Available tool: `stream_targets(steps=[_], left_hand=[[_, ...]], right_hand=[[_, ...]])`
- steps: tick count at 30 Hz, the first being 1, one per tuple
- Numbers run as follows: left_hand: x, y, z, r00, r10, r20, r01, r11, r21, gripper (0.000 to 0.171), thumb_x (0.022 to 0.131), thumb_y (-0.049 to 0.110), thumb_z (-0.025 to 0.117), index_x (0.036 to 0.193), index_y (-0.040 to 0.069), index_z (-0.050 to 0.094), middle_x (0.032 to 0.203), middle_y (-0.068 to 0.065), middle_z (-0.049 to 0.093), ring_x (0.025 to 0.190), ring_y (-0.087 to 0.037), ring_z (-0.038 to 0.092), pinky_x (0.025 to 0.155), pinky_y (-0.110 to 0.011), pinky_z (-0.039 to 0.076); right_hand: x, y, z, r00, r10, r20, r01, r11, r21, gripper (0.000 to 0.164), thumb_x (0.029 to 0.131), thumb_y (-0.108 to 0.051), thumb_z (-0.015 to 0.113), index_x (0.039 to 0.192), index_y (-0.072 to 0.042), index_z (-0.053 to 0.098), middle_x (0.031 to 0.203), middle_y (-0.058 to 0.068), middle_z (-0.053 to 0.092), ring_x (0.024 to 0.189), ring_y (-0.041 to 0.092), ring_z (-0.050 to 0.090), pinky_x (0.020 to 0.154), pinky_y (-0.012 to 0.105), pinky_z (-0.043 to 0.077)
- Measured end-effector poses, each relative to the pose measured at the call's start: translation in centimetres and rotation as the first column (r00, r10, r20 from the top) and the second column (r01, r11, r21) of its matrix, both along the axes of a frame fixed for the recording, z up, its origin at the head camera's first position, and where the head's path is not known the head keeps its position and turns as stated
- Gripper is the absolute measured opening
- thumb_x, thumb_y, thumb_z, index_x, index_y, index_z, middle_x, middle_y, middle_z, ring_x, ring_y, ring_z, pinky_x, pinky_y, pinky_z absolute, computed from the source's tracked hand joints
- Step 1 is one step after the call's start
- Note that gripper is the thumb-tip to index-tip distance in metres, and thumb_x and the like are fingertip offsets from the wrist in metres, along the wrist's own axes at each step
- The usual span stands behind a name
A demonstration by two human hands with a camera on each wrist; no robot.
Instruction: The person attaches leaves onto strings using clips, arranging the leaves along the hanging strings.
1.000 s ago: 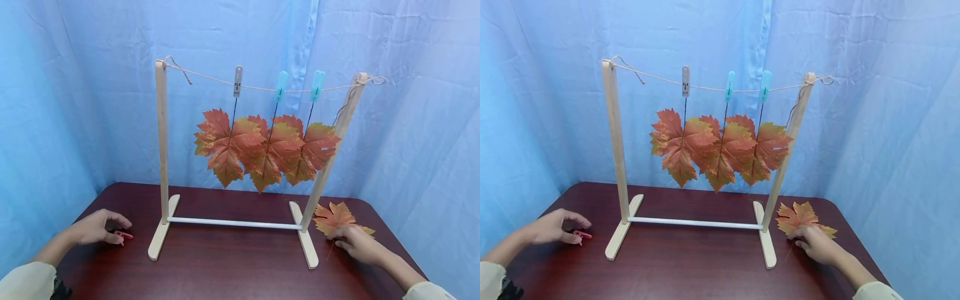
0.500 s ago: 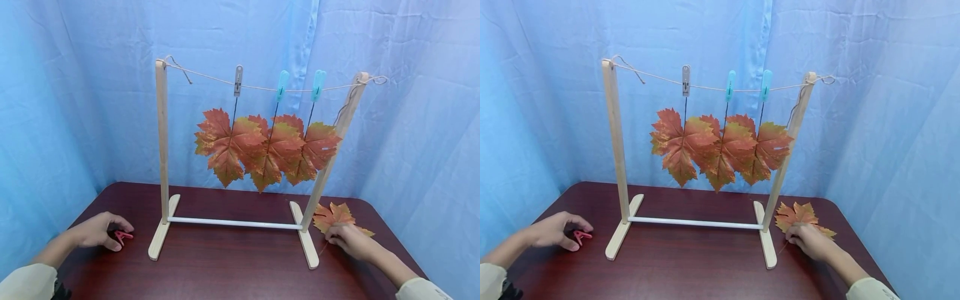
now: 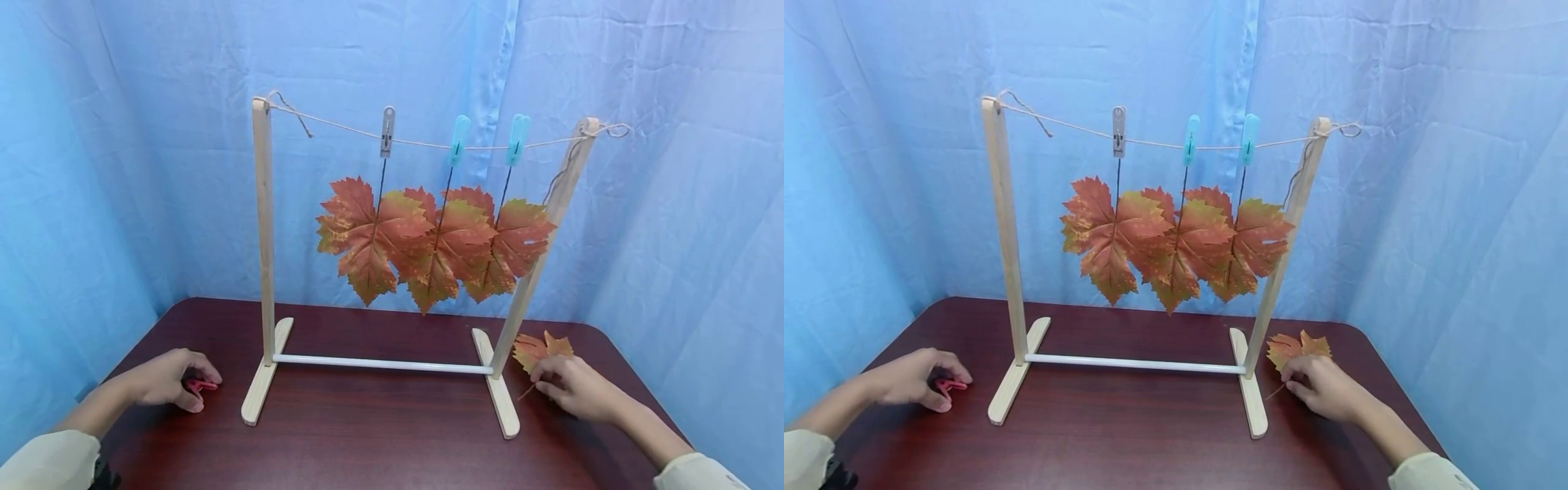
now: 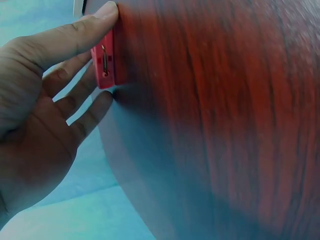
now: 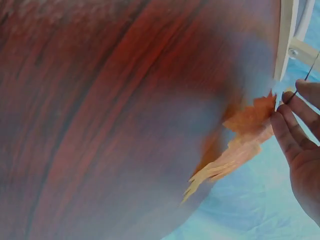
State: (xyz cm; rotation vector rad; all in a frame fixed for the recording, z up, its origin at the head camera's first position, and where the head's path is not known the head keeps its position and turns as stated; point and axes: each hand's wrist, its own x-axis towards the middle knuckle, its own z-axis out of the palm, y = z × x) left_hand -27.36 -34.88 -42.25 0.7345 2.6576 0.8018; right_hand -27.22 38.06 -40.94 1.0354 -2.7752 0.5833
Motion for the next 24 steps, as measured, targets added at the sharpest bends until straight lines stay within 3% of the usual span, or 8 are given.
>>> stream_targets(steps=[11, 16, 20, 24], left_hand=[[0.2, 0.6, 0.3, 1.0, -0.015, 0.018, 0.015, 1.0, 0.007, 0.034, 0.075, 0.014, 0.091, 0.105, 0.011, 0.075, 0.101, 0.002, 0.068, 0.086, -0.008, 0.058, 0.072, -0.026, 0.052], [0.3, 0.6, 0.3, 1.0, -0.01, -0.006, 0.01, 1.0, -0.01, 0.032, 0.077, 0.017, 0.09, 0.104, 0.011, 0.074, 0.1, 0.005, 0.068, 0.087, -0.008, 0.058, 0.074, -0.028, 0.052], [0.4, 0.8, 0.5, 0.999, 0.006, -0.039, -0.006, 1.0, -0.021, 0.031, 0.079, 0.024, 0.089, 0.103, 0.013, 0.074, 0.098, 0.007, 0.069, 0.088, -0.006, 0.058, 0.075, -0.028, 0.052], [0.6, 1.2, 1.1, 0.997, 0.024, -0.071, -0.024, 1.0, 0.001, 0.03, 0.082, 0.028, 0.087, 0.103, 0.013, 0.074, 0.094, 0.006, 0.068, 0.086, -0.005, 0.058, 0.074, -0.03, 0.053]], right_hand=[[0.5, -1.4, 0.7, 0.997, 0.053, 0.048, -0.051, 0.997, -0.049, 0.018, 0.093, -0.002, 0.071, 0.094, -0.019, 0.067, 0.077, -0.015, 0.061, 0.063, -0.001, 0.055, 0.055, 0.022, 0.048], [0.7, -2.3, 1.4, 0.992, 0.093, 0.09, -0.087, 0.994, -0.065, 0.01, 0.098, -0.006, 0.069, 0.097, -0.016, 0.067, 0.078, -0.008, 0.065, 0.064, 0.0, 0.059, 0.056, 0.023, 0.05], [0.9, -3.6, 2.1, 0.984, 0.133, 0.114, -0.126, 0.99, -0.069, 0.013, 0.101, -0.01, 0.066, 0.099, -0.022, 0.066, 0.082, -0.009, 0.065, 0.068, 0.003, 0.061, 0.057, 0.023, 0.052], [1.2, -5.0, 2.8, 0.98, 0.136, 0.143, -0.127, 0.989, -0.075, 0.008, 0.102, -0.013, 0.064, 0.102, -0.02, 0.068, 0.084, -0.01, 0.065, 0.067, 0.005, 0.06, 0.057, 0.023, 0.051]])
